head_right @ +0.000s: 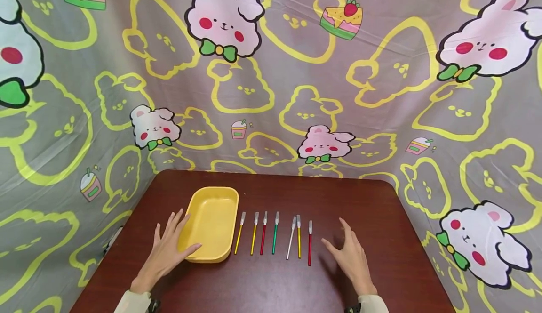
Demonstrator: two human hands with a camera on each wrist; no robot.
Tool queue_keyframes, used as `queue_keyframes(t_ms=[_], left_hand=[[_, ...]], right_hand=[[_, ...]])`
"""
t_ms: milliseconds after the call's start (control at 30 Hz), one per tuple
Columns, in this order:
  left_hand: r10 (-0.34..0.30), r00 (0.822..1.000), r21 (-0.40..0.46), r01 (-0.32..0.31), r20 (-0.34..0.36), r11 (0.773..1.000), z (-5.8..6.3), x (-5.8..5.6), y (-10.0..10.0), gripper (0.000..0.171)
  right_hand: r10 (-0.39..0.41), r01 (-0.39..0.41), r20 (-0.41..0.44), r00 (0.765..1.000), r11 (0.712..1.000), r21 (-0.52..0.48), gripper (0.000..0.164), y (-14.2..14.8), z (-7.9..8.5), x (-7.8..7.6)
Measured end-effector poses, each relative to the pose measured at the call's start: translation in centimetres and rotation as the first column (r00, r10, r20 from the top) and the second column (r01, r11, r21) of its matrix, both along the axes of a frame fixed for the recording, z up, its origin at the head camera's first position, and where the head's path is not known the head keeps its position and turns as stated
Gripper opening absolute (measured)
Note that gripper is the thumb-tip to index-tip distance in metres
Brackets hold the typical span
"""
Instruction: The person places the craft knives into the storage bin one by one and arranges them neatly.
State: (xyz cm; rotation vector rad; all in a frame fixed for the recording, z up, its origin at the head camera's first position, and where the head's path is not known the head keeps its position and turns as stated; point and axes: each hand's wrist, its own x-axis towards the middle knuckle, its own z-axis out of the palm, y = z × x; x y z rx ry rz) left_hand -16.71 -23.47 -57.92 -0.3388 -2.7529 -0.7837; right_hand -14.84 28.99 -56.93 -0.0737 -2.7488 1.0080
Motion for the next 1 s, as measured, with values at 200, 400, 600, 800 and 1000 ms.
queue_keyframes(t_ms=[200,400,600,800,1000], left_hand=[[-0.012,1.0,0.0,0.012,-0.008,1.0,-0.6,0.5,0.2,0.103],[-0.029,0.999,0.0,0.029,-0.015,1.0,-1.0,0.8,0.2,0.105],[-0.028,1.0,-0.023,0.028,-0.009,0.999,-1.5,1.0,0.2,0.109],[-0.033,0.999,-0.032,0.033,0.001,0.999,-2.1,1.3,0.4,0.118],[-0.031,1.0,-0.033,0.031,0.006,0.999,-2.2,1.3,0.3,0.124]], right_hand=[[-0.031,0.03,-0.019,0.999,0.996,-0.078,0.079,-1.0,-0.9,-0.9],[-0.045,0.05,0.035,0.998,0.989,-0.137,0.065,-2.2,-1.3,-1.5],[-0.055,0.068,0.073,0.996,0.98,-0.189,0.052,-3.5,-2.2,-2.1],[-0.072,0.095,0.098,0.993,0.963,-0.251,0.046,-4.5,-3.1,-2.5],[-0.106,0.115,0.053,0.993,0.971,-0.208,0.046,-5.4,-4.0,-2.5]])
